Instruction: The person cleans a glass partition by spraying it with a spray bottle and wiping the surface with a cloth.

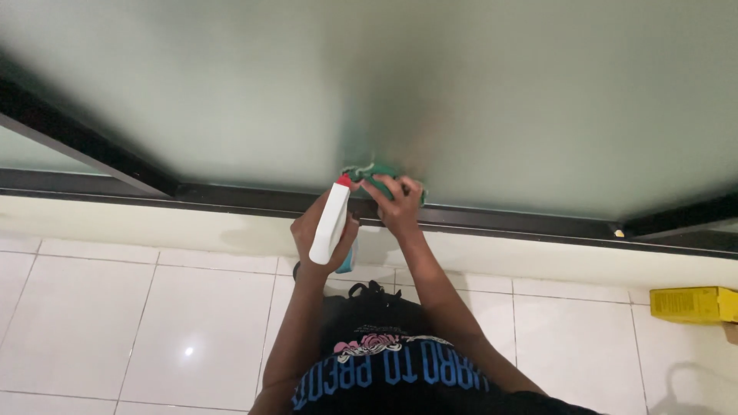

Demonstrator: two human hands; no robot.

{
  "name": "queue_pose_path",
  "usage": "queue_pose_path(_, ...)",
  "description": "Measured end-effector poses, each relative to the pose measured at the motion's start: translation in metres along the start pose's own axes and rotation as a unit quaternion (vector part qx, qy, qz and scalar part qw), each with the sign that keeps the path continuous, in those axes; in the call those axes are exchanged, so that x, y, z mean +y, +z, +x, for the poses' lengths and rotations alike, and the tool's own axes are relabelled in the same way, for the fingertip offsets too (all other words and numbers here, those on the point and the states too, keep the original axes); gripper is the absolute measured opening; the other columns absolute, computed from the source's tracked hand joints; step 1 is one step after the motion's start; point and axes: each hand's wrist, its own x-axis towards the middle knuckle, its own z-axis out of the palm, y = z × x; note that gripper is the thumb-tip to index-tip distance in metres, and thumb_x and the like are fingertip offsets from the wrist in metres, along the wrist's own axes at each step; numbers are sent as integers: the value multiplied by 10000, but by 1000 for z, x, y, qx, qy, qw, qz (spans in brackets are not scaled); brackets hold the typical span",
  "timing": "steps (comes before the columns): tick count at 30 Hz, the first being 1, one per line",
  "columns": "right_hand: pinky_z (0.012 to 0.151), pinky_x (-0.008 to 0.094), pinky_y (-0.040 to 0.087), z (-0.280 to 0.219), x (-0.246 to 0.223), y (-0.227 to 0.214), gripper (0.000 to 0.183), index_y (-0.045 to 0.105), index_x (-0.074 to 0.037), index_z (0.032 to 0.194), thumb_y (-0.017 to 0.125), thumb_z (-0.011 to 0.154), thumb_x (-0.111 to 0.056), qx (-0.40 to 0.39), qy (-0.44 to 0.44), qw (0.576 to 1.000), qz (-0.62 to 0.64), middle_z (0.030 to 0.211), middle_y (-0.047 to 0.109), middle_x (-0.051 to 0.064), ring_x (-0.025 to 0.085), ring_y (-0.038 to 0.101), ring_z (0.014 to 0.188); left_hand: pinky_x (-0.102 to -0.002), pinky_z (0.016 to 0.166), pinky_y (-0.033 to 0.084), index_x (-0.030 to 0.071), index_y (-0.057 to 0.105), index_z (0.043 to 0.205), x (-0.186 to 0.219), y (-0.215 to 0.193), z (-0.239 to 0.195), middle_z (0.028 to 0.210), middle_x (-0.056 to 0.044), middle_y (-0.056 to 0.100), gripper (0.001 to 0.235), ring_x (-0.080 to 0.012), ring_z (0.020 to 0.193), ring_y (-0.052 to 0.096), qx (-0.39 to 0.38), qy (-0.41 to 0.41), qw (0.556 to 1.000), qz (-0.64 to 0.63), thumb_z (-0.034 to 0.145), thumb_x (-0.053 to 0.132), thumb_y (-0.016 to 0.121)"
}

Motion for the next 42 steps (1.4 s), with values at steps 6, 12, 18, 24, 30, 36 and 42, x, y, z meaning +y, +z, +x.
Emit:
queue_pose_path(6, 1136, 510, 333, -12, 70, -48, 431, 727, -181, 1184, 618, 860, 81, 174, 195, 964, -35, 1330, 513, 64, 301, 415, 1303, -252, 684, 580, 11, 651, 1296, 9, -4, 5, 1147, -113, 763, 479, -118, 725, 709, 16, 10, 1000, -7, 822, -34, 703)
queue_pose_path(12, 1070, 458, 350, 31, 37, -35, 549, 745, -304, 1241, 654, 868, 89, 82, 83, 993, -17, 1300, 529, -14, 245, 388, 1245, -257, 704, 583, 26, 668, 1306, 6, 16, -1, 1107, -95, 766, 498, -107, 739, 696, 3, 9, 1000, -9, 815, -43, 710)
queue_pose_path(18, 991, 397, 402, -30, 28, -23, 427, 772, -333, 1137, 727, 853, -17, 29, 111, 993, 17, 1243, 598, -125, 192, 463, 1103, -292, 844, 600, -13, 628, 1336, 15, 21, -13, 1198, -121, 749, 547, -107, 785, 690, 7, 9, 998, -59, 792, -50, 676)
queue_pose_path(24, 1031, 455, 400, 87, 43, -79, 527, 733, -229, 1187, 599, 795, 97, 227, 223, 947, 32, 1300, 548, 45, 290, 440, 1247, -256, 690, 566, -9, 660, 1287, 17, 17, -22, 1173, -131, 756, 517, -84, 734, 676, 16, -7, 1000, -10, 775, -70, 707)
queue_pose_path(30, 982, 422, 375, -3, 12, -12, 543, 776, -300, 1193, 682, 776, 35, -51, 19, 998, 14, 1296, 605, -92, 215, 485, 1163, -257, 706, 574, -24, 657, 1291, 30, 19, -16, 1168, -123, 758, 483, -90, 768, 687, 30, 13, 999, 3, 813, -69, 709)
queue_pose_path(36, 1071, 460, 386, -24, 81, -67, 484, 700, -160, 1186, 607, 808, 129, 135, 255, 957, 4, 1357, 511, 60, 330, 425, 1276, -244, 710, 572, -1, 644, 1316, 20, 23, -24, 1150, -118, 772, 517, -74, 723, 673, 38, -8, 998, -59, 803, -54, 676)
queue_pose_path(42, 1146, 519, 336, 1, 66, -43, 418, 646, -81, 1257, 585, 886, 100, 228, 296, 924, 79, 1390, 457, 150, 365, 410, 1359, -237, 622, 533, 29, 697, 1289, 15, 37, -10, 935, -45, 766, 478, -79, 630, 648, -24, 40, 997, -54, 815, -21, 728)
